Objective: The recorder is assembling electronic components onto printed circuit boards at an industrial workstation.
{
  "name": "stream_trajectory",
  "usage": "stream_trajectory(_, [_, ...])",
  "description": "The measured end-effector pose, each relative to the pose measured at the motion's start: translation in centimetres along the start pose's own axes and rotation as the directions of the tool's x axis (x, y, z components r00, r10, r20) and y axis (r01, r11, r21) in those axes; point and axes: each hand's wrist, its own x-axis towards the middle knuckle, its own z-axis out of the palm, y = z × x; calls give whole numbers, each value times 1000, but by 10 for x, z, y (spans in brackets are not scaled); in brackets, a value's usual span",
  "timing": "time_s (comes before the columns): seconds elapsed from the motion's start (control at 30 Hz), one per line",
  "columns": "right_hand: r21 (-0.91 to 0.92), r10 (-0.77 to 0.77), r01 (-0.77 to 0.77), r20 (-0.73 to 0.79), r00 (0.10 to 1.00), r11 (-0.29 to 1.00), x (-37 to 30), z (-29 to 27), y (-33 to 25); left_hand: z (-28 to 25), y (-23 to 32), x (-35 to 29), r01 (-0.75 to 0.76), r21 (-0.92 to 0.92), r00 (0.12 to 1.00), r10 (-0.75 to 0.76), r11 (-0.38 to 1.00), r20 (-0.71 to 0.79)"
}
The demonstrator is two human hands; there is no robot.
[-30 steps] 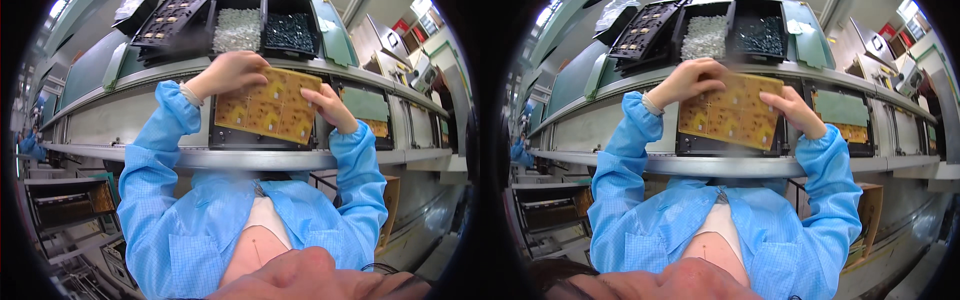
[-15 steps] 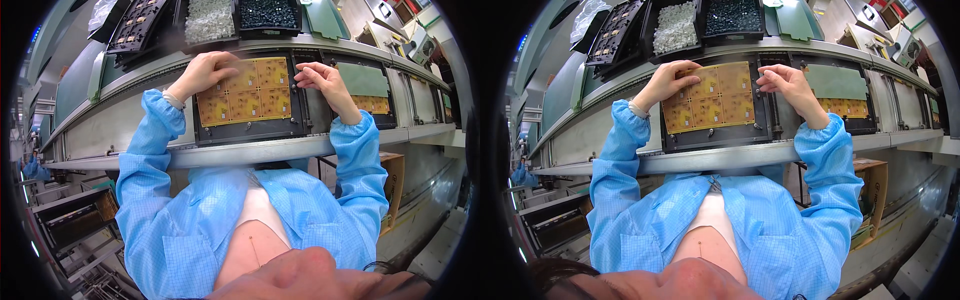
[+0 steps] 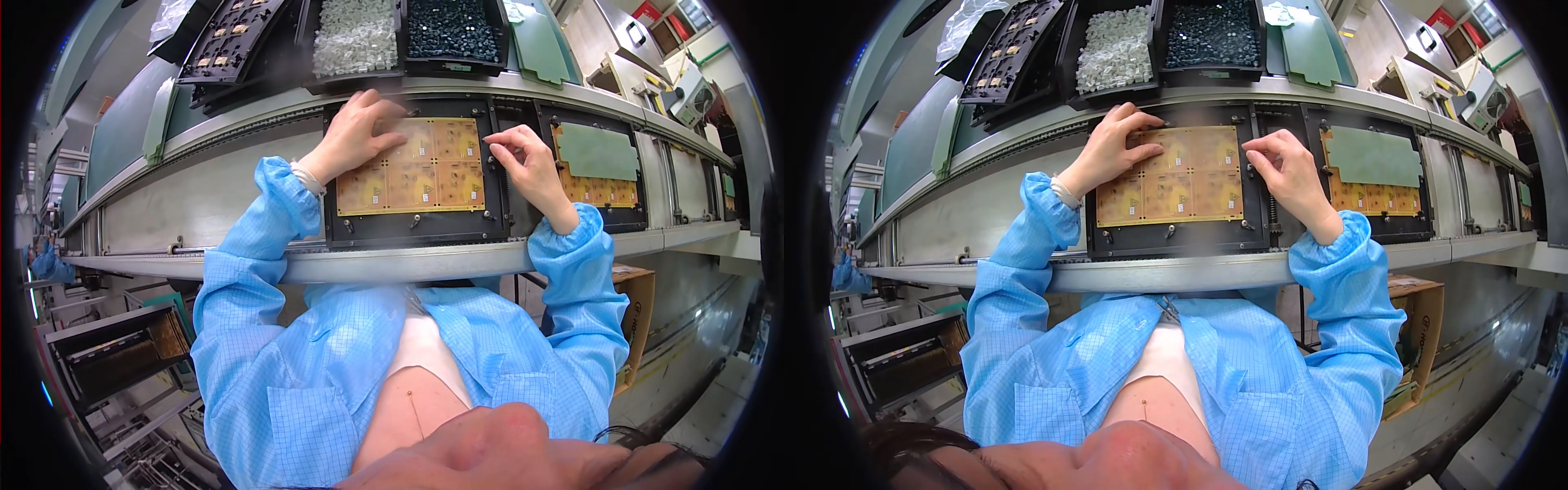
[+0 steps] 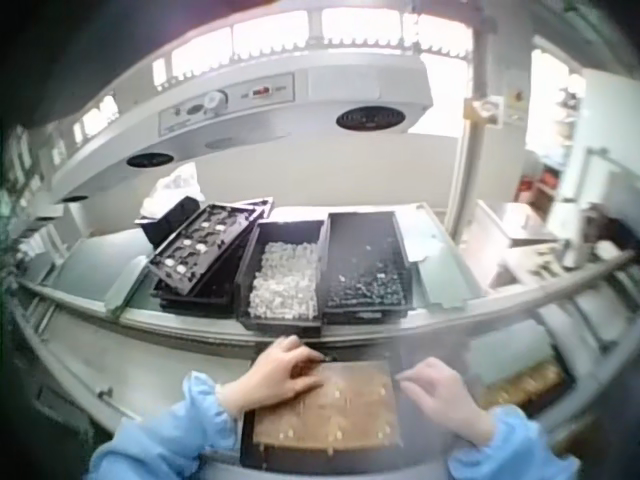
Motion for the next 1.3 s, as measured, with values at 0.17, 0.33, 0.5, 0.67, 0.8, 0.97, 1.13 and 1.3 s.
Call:
stream_trajectory(0.17, [-245,-135,122,-36,990,962,0,6,-5,-14,6,-11,-95,181,971,131,979,-199])
stream_trajectory(0.33, [-414,-222,163,-97,970,895,-5,10,-5,-34,15,-58,166,554,948,23,816,-317])
stream_trajectory(0.5, [-401,-202,150,-90,975,904,-5,16,-11,-20,11,-85,206,298,950,-118,932,-288])
stream_trajectory(0.67, [-427,-201,156,-61,978,890,-3,17,-12,-16,16,-86,169,352,951,-57,921,-305])
stream_trajectory(0.8, [-455,-186,144,-49,981,879,-5,17,-18,-20,25,-84,175,473,962,-48,864,-268])
stream_trajectory(0.97, [-588,-270,229,19,963,776,-6,16,-24,-14,22,-92,51,520,973,75,853,-220])
stream_trajectory(1.13, [-612,-239,237,81,968,754,-7,13,-26,-23,13,-85,1,523,963,140,853,-230])
stream_trajectory(1.3, [-513,-197,165,-7,980,843,3,-2,-21,-40,-10,-77,62,494,960,83,867,-267])
